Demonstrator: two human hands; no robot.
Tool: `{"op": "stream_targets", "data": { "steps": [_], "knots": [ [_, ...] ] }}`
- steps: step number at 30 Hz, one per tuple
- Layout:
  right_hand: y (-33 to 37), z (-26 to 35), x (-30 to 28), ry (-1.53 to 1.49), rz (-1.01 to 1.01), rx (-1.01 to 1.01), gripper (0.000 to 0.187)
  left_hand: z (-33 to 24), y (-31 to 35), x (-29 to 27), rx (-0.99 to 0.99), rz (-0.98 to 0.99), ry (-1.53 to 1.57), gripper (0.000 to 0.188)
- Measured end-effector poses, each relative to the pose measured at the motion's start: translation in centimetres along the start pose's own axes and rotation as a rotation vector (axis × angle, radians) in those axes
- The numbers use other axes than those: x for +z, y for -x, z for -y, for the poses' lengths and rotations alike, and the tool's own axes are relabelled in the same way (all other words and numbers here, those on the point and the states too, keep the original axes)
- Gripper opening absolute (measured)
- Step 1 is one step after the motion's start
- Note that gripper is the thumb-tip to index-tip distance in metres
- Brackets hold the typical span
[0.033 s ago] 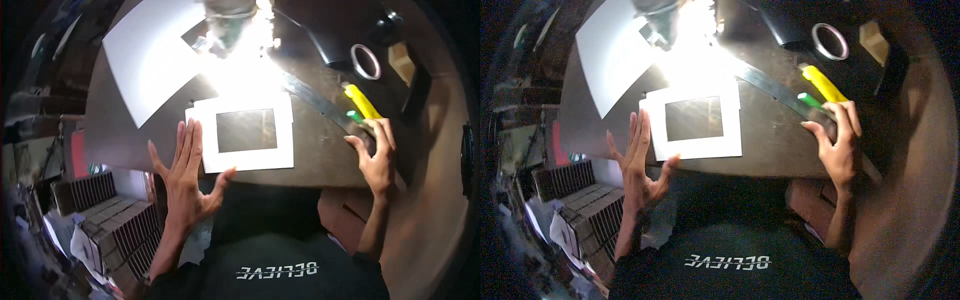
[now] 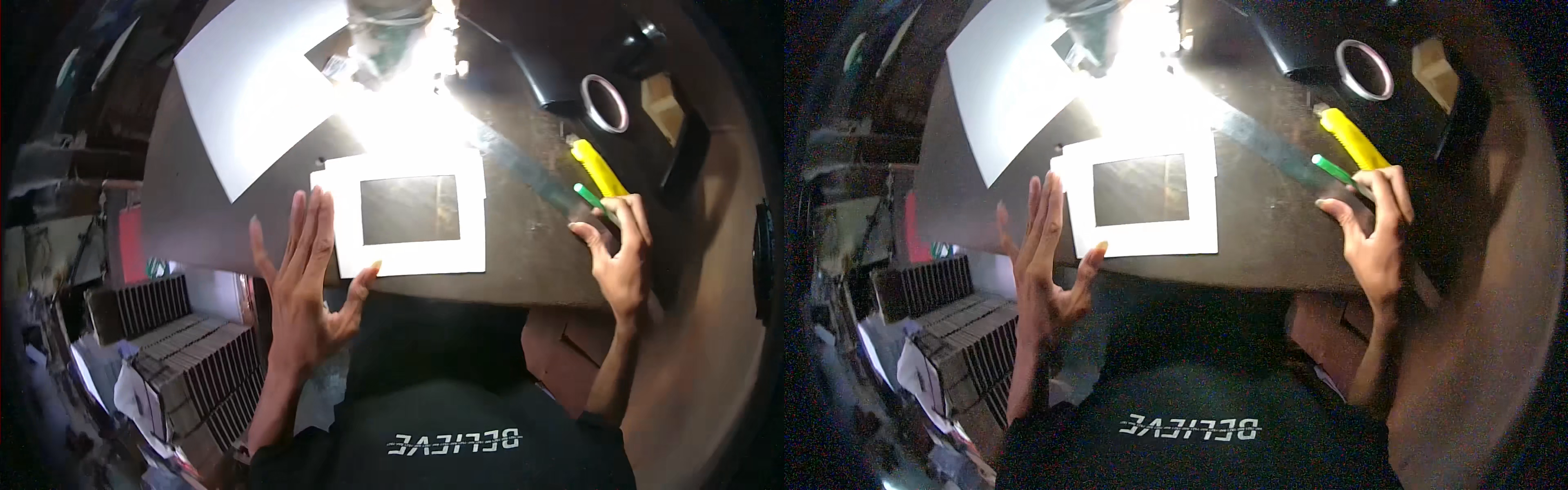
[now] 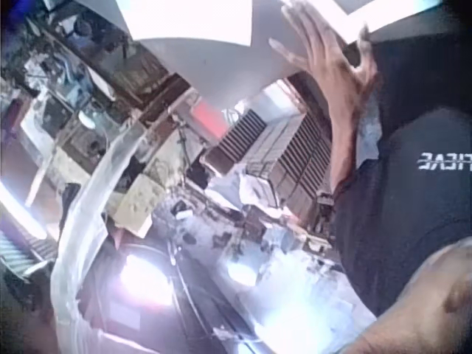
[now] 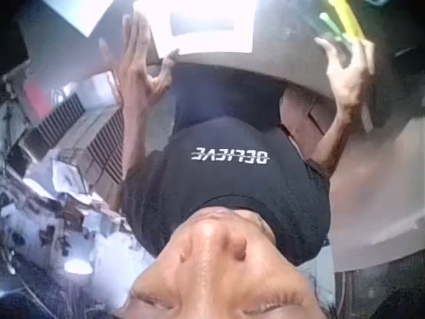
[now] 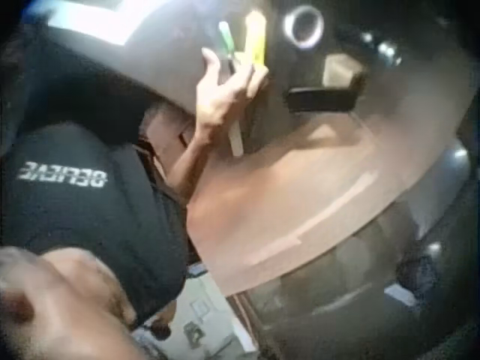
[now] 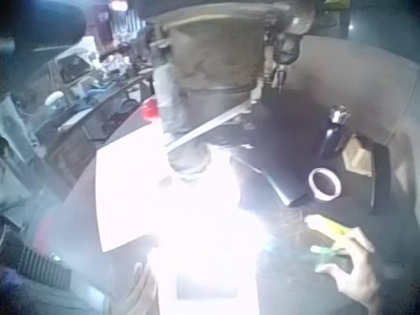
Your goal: The person measures and marks a paper frame using a ruler and a pen, trims it with a utility knife, and fits a small wallet into the opening. The person then holds a metal bottle and marks its lid with the pen.
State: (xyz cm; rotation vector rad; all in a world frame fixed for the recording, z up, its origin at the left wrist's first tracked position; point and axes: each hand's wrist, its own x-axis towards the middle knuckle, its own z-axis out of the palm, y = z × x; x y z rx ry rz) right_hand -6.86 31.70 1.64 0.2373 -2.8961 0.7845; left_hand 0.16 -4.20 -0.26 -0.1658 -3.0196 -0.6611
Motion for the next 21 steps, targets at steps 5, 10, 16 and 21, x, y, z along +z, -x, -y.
{"op": "stream_targets", "data": {
  "steps": [5, 10, 16, 21],
  "knots": [
    [-0.8, -1.1, -0.5, -0.039, -0.048, 0.006, 0.020, 3.2, 0.3, 0.1, 0.102, 0.131, -0.190, 0.062],
    [2.5, -7.5, -7.6, 0.171, 0.015, -0.087, 0.019, 3.4, 0.4, -1.4, 0.142, 0.212, -0.134, 0.061],
    [7.4, -12.3, -8.4, 0.004, 0.201, -0.096, 0.025, 4.2, 0.4, -0.6, 0.199, 0.195, -0.128, 0.057],
    [6.4, -9.9, -6.1, 0.074, 0.102, -0.201, 0.043, 4.2, 0.2, -0.5, 0.179, 0.188, -0.135, 0.058]
  ]
}}
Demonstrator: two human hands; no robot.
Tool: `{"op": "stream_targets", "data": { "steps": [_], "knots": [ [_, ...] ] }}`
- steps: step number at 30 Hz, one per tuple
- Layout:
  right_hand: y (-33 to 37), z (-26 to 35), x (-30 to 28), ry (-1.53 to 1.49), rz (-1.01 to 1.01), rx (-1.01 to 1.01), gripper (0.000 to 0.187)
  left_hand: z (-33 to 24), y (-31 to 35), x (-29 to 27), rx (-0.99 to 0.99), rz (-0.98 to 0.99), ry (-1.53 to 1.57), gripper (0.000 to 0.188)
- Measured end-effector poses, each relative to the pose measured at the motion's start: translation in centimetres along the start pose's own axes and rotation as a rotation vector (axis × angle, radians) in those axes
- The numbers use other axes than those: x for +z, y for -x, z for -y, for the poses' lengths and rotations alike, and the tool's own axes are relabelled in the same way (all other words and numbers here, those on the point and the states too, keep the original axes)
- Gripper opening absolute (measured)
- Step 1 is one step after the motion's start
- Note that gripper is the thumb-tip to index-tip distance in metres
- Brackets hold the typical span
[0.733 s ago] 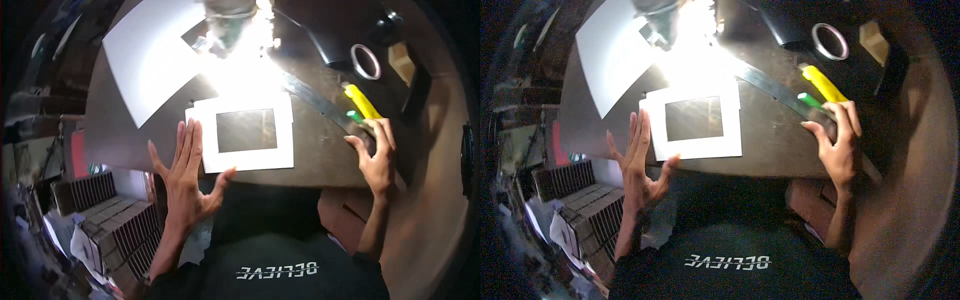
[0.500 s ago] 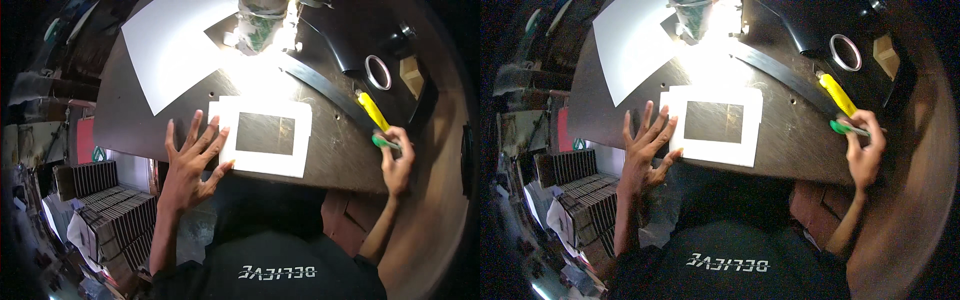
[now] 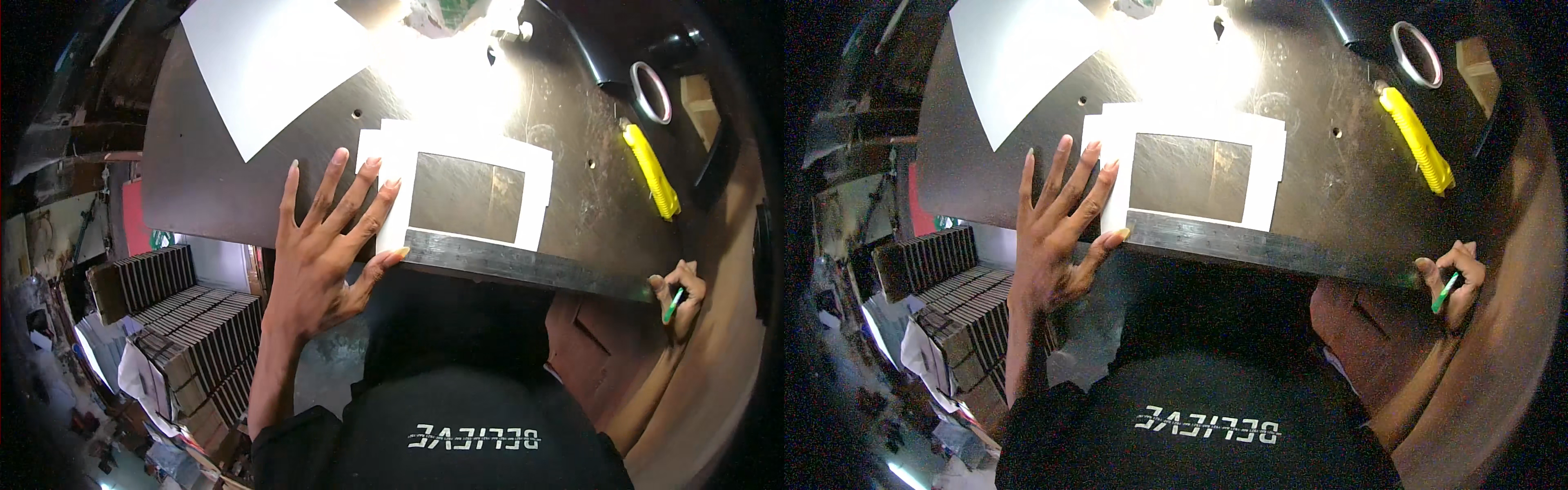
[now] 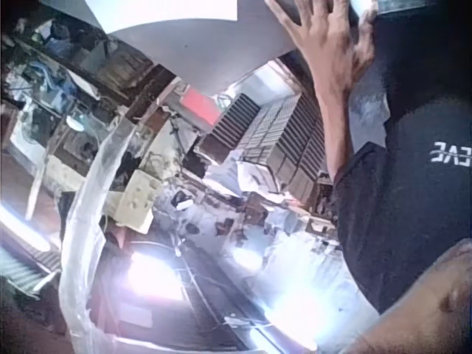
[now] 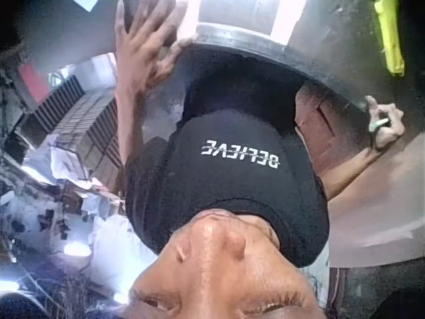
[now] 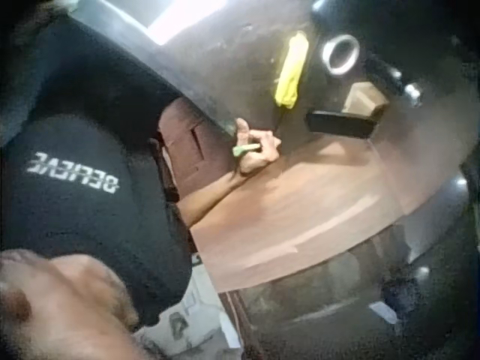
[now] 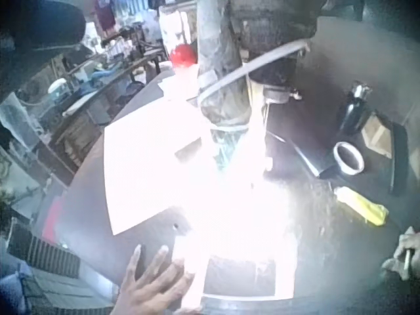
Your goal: The person measures and marks a paper frame using a ruler and a pen, trims it with a utility knife, and fits a small wallet into the opening. The person then holds a metal bottle and marks its lid with the pen.
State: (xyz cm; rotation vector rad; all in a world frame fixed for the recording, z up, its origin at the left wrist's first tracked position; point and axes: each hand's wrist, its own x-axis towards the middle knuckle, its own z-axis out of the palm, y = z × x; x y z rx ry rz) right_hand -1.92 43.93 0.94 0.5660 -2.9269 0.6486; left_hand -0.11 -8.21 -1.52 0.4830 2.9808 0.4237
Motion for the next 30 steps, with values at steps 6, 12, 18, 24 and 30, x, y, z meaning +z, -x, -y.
{"op": "stream_targets", "data": {
  "steps": [6, 12, 18, 24, 30],
  "knots": [
    [0.0, -0.1, -0.7, 0.015, 0.102, 0.079, 0.044, 0.2, -0.3, 0.2, 0.002, -0.009, 0.028, 0.062],
    [0.3, 0.0, -0.2, 0.029, 0.105, 0.109, 0.045, 0.0, -0.2, 0.0, -0.004, -0.017, 0.035, 0.059],
    [0.6, 0.8, -1.3, 0.033, 0.099, 0.128, 0.042, 0.1, -1.0, 0.3, 0.020, -0.024, 0.089, 0.059],
    [-1.3, 1.9, 0.7, 0.052, 0.076, 0.087, 0.045, -0.7, -0.4, 0.1, -0.033, -0.053, 0.039, 0.055],
    [-0.8, 2.2, -0.3, 0.097, 0.110, 0.130, 0.052, -0.4, -0.6, 0.2, -0.023, -0.057, 0.054, 0.056]
  ]
}}
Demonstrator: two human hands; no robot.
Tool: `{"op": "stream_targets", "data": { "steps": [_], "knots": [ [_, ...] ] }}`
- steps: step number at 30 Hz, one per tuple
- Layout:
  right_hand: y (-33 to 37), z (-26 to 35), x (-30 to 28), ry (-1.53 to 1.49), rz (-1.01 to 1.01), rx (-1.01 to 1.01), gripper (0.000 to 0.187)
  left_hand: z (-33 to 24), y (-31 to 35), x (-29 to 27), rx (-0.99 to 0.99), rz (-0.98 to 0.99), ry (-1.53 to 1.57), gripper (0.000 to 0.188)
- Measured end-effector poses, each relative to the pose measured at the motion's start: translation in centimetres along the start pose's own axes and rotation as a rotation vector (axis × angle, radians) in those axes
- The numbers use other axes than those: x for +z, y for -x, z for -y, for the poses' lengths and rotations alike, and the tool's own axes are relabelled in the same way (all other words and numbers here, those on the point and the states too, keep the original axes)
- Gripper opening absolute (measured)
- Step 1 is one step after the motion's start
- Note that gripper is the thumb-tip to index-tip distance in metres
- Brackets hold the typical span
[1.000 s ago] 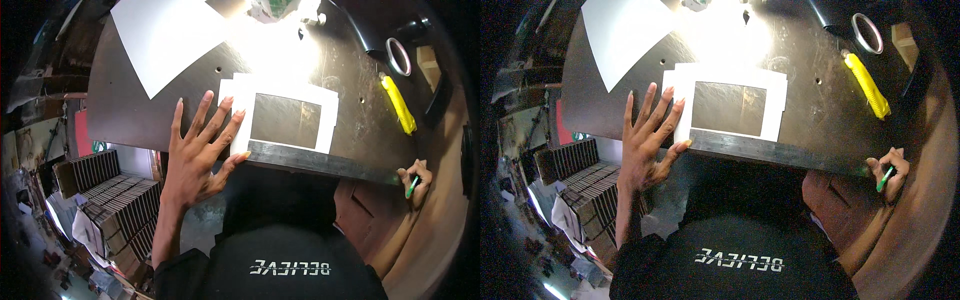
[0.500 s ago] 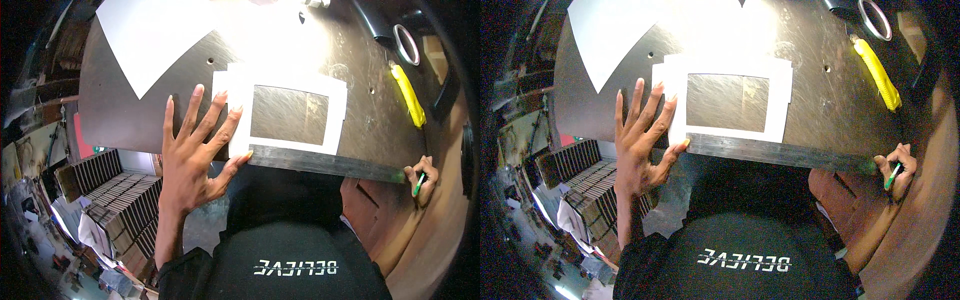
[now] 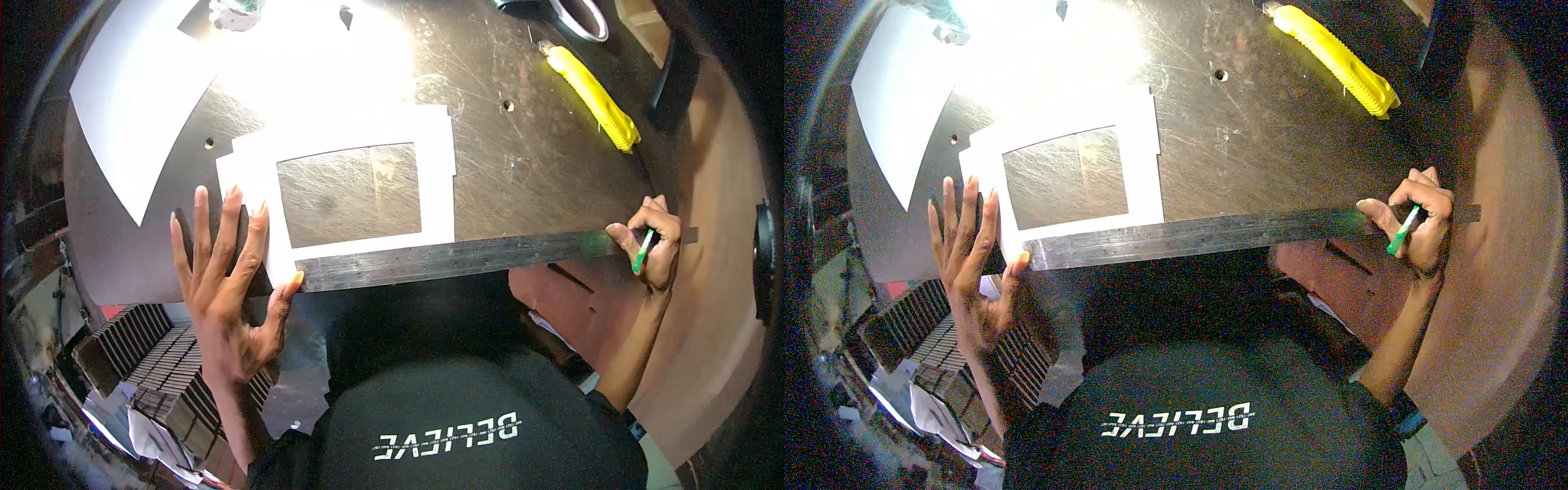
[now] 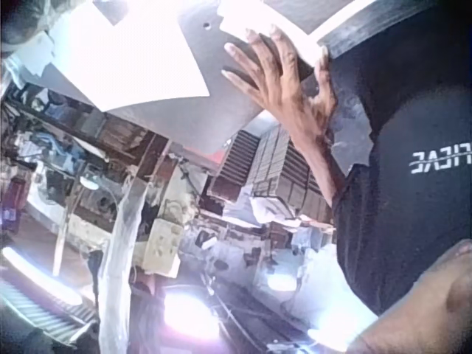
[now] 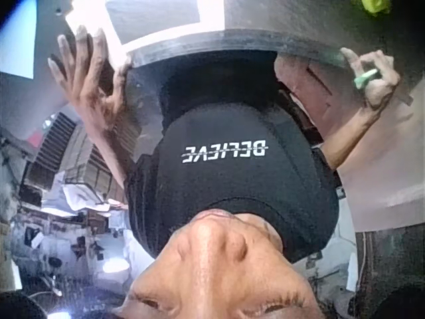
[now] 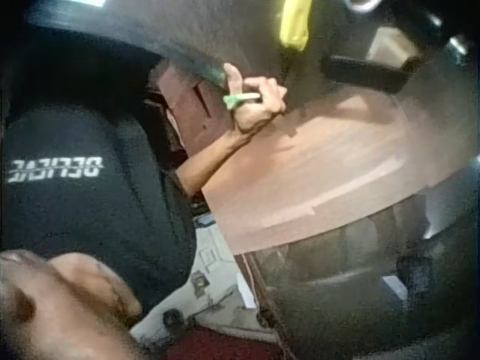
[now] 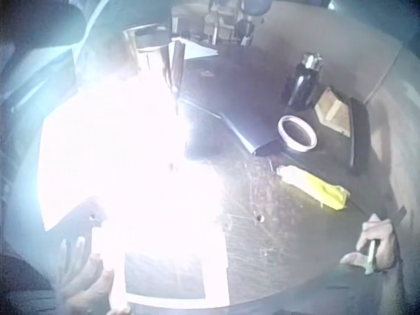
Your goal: The person measures and marks a paper frame using a ruler and a pen, trims it with a utility knife, and fits a small wallet into the opening. The person then holds a metal bottle and marks its lid with the pen.
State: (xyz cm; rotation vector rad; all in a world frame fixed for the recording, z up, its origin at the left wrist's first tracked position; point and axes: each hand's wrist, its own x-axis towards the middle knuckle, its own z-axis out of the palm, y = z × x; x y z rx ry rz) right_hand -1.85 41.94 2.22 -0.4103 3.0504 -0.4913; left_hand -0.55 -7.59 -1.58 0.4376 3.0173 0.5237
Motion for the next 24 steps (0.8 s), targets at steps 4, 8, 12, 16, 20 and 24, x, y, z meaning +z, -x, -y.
{"op": "stream_targets", "data": {
  "steps": [4, 8, 12, 16, 20, 24],
  "knots": [
    [-0.2, 0.1, 0.4, -0.022, -0.064, -0.011, 0.049, -0.1, 0.0, -0.1, 0.001, 0.002, 0.002, 0.056],
    [-0.2, 0.0, 0.3, -0.028, -0.030, -0.006, 0.050, -0.3, -0.2, -0.2, -0.010, 0.003, 0.013, 0.056],
    [-0.2, -0.2, 0.4, -0.022, -0.039, -0.029, 0.051, 0.0, 0.0, -0.5, -0.004, -0.005, 0.009, 0.056],
    [-0.1, -0.8, 0.7, -0.163, -0.208, 0.023, 0.041, 0.3, 1.1, 0.4, -0.033, -0.107, 0.017, 0.060],
    [-1.7, 1.6, 2.4, -0.202, -0.405, 0.309, 0.035, -0.5, 2.7, 2.6, -0.080, -0.398, -0.025, 0.065],
    [-5.6, 4.9, 4.0, -0.038, -0.584, 0.169, 0.024, -2.7, 2.9, 2.8, -0.173, -0.542, -0.049, 0.066]
  ]
}}
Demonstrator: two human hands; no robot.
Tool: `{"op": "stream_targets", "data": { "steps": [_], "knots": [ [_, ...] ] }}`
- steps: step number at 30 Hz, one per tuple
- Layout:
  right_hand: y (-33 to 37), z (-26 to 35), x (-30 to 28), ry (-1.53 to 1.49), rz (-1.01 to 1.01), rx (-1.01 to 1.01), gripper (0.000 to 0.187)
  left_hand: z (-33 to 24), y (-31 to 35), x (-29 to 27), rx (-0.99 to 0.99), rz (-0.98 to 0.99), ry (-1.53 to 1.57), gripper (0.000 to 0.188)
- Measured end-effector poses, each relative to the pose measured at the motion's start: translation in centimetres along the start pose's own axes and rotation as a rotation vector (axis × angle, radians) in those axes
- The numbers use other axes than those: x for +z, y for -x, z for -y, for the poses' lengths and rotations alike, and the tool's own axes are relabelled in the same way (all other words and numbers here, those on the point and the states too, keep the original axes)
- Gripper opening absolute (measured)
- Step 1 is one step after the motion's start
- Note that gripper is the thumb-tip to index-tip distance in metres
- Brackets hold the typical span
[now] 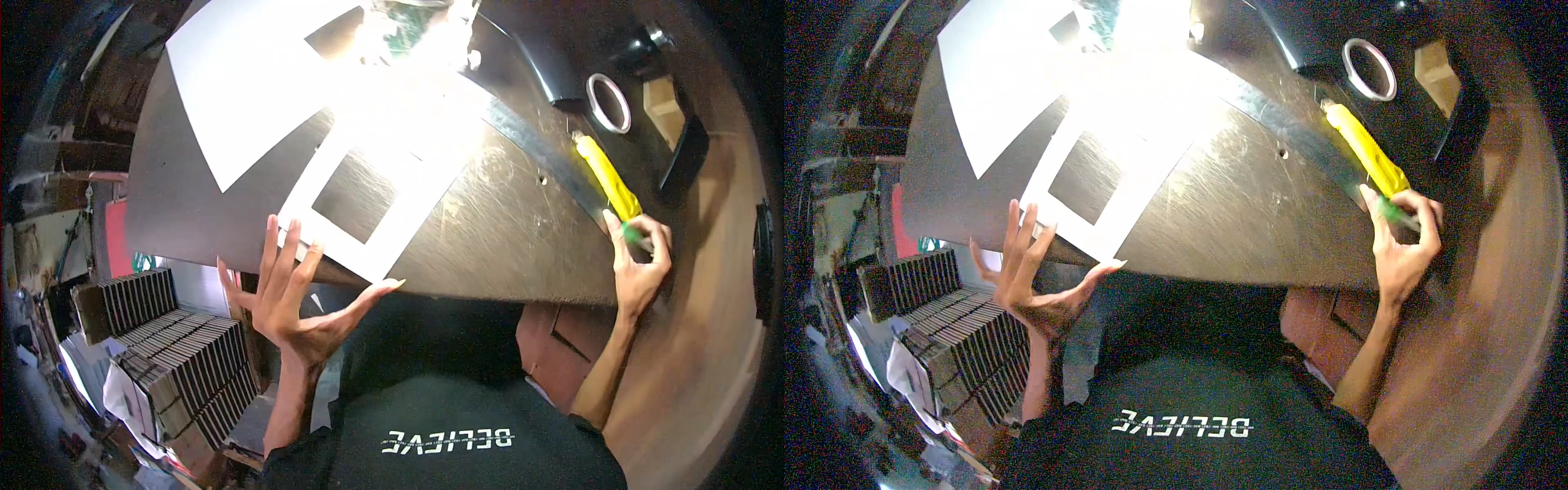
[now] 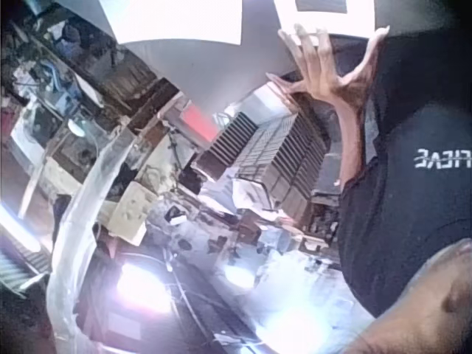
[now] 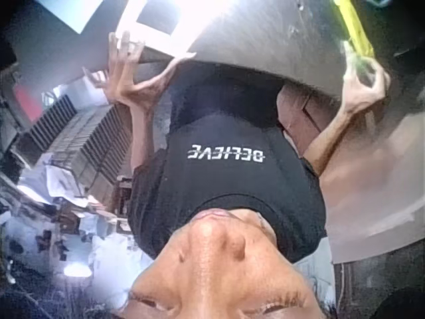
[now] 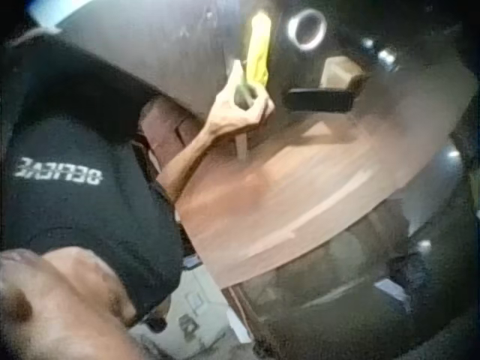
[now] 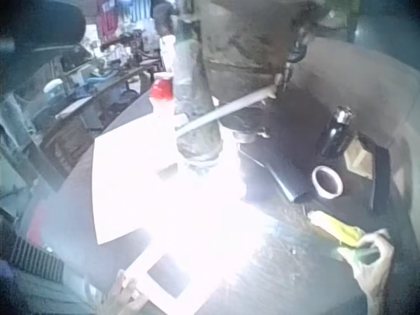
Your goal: The person measures and marks a paper frame using a ruler and a pen, trims it with a utility knife, and fits a small wallet into the opening. The person then holds a metal bottle and marks its lid with the pen.
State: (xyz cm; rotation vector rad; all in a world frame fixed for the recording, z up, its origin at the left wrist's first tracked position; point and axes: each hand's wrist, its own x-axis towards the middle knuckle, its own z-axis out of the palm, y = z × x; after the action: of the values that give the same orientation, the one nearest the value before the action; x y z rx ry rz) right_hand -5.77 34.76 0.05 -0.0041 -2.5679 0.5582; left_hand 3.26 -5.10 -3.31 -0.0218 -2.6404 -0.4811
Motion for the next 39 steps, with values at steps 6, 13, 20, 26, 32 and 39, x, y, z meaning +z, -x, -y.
{"op": "stream_targets", "data": {
  "steps": [6, 13, 20, 26, 32, 39],
  "knots": [
    [-1.9, 6.9, 0.1, -0.727, -0.008, 0.072, 0.046, -1.1, -1.0, 0.6, -0.165, 0.128, 0.096, 0.065],
    [1.5, 16.0, 6.2, -1.209, 0.705, 0.301, 0.011, -2.6, 0.7, 0.6, -0.173, 0.174, 0.124, 0.071],
    [2.2, 15.6, 7.6, -0.927, 0.743, 0.069, 0.016, -2.2, 0.9, 0.6, -0.178, 0.172, 0.125, 0.072],
    [2.4, 15.3, 7.7, -0.806, 0.663, -0.055, 0.017, -2.1, 0.9, 1.1, -0.175, 0.178, 0.142, 0.072],
    [2.2, 15.0, 7.7, -0.796, 0.657, -0.108, 0.017, -2.2, 0.9, 1.0, -0.176, 0.177, 0.137, 0.071],
    [2.3, 14.7, 8.2, -0.850, 0.647, -0.084, 0.017, -2.2, 0.8, 1.1, -0.163, 0.188, 0.129, 0.071]
  ]
}}
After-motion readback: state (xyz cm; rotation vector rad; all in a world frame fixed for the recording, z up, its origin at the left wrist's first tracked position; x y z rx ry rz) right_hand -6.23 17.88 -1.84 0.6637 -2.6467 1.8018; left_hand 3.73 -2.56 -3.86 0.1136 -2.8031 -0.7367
